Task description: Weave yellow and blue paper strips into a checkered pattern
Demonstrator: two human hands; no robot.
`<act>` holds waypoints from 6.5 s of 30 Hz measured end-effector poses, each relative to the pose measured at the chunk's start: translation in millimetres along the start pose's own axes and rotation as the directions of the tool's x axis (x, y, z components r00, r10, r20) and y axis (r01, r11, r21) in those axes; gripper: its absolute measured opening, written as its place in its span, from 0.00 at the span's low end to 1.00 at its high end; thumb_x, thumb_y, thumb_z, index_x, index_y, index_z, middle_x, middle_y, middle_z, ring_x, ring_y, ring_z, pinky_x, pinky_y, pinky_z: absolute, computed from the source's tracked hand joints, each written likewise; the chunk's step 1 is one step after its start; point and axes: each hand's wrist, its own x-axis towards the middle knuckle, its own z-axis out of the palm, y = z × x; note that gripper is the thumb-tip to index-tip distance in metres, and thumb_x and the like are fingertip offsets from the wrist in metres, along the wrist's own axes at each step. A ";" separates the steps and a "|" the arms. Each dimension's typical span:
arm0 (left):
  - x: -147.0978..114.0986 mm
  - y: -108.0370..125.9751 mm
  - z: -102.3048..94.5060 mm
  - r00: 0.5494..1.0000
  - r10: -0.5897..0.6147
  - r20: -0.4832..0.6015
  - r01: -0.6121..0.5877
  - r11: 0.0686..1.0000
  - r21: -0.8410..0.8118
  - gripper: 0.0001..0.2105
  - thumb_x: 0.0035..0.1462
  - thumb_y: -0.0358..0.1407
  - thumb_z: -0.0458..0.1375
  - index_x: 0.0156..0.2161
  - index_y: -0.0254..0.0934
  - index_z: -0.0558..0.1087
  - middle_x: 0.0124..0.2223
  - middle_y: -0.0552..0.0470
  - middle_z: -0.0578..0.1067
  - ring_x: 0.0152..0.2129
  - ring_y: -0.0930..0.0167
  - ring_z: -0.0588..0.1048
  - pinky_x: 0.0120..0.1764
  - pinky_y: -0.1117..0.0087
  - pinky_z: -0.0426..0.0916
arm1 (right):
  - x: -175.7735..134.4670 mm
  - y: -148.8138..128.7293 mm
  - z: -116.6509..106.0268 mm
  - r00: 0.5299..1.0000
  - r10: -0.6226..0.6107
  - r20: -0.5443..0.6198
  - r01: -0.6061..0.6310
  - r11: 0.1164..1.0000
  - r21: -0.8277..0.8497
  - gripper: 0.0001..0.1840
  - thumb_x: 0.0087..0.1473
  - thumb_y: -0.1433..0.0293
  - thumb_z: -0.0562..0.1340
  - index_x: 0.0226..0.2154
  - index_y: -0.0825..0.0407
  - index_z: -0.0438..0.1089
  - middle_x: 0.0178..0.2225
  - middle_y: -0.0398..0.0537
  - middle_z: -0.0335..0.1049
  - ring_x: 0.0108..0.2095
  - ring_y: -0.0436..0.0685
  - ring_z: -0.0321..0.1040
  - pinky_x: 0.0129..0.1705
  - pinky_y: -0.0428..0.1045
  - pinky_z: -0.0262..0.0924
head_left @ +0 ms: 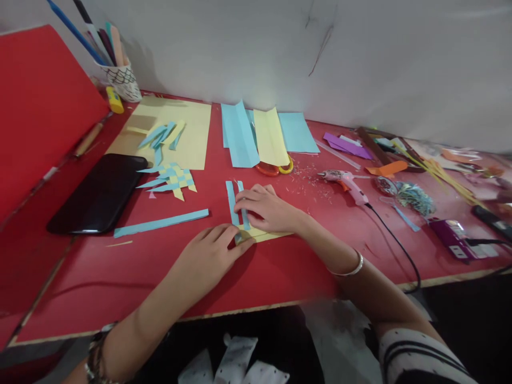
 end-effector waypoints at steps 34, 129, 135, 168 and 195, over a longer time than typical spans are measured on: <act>0.9 0.4 -1.7 0.998 -0.012 0.064 0.012 1.000 0.005 0.21 0.49 0.20 0.51 0.46 0.43 0.69 0.40 0.48 0.71 0.34 0.68 0.72 0.32 0.70 0.68 | 6.6 6.0 15.1 0.853 0.460 -0.246 -0.422 0.886 0.193 0.02 0.45 0.70 0.56 0.24 0.50 0.63 0.43 0.45 0.61 0.45 0.57 0.56 0.52 0.60 0.36; -1.7 -2.2 8.1 0.990 -0.119 -0.075 0.107 0.984 -0.144 0.08 0.52 0.27 0.49 0.35 0.36 0.69 0.36 0.47 0.73 0.31 0.66 0.73 0.33 0.64 0.69 | -15.9 -7.5 -13.1 0.983 -0.094 0.159 0.067 0.983 0.172 0.09 0.44 0.73 0.59 0.33 0.54 0.62 0.35 0.49 0.60 0.35 0.55 0.55 0.40 0.50 0.54; -1.7 -2.7 9.5 0.990 -0.125 -0.070 0.111 0.978 -0.178 0.08 0.53 0.26 0.48 0.34 0.35 0.69 0.35 0.47 0.73 0.30 0.67 0.73 0.32 0.66 0.69 | -13.7 -10.2 -11.4 0.980 -0.125 0.153 0.087 0.968 0.234 0.08 0.47 0.76 0.57 0.35 0.54 0.62 0.36 0.50 0.61 0.38 0.55 0.59 0.41 0.50 0.56; -2.4 -3.6 9.0 0.963 -0.244 -0.112 0.221 0.957 -0.186 0.07 0.53 0.30 0.50 0.36 0.34 0.69 0.37 0.44 0.74 0.34 0.64 0.72 0.35 0.64 0.69 | -25.5 -15.5 -5.7 0.994 0.066 0.083 -0.089 0.946 0.311 0.13 0.50 0.67 0.59 0.40 0.52 0.63 0.43 0.51 0.61 0.45 0.56 0.59 0.46 0.51 0.55; -0.5 -2.3 7.7 0.982 -0.160 -0.102 0.149 0.982 -0.113 0.11 0.56 0.30 0.47 0.37 0.36 0.72 0.35 0.44 0.72 0.32 0.64 0.71 0.31 0.63 0.68 | -11.7 -15.6 10.5 0.966 0.247 -0.080 -0.195 0.893 0.405 0.22 0.54 0.72 0.51 0.52 0.51 0.57 0.55 0.52 0.55 0.57 0.56 0.48 0.56 0.57 0.48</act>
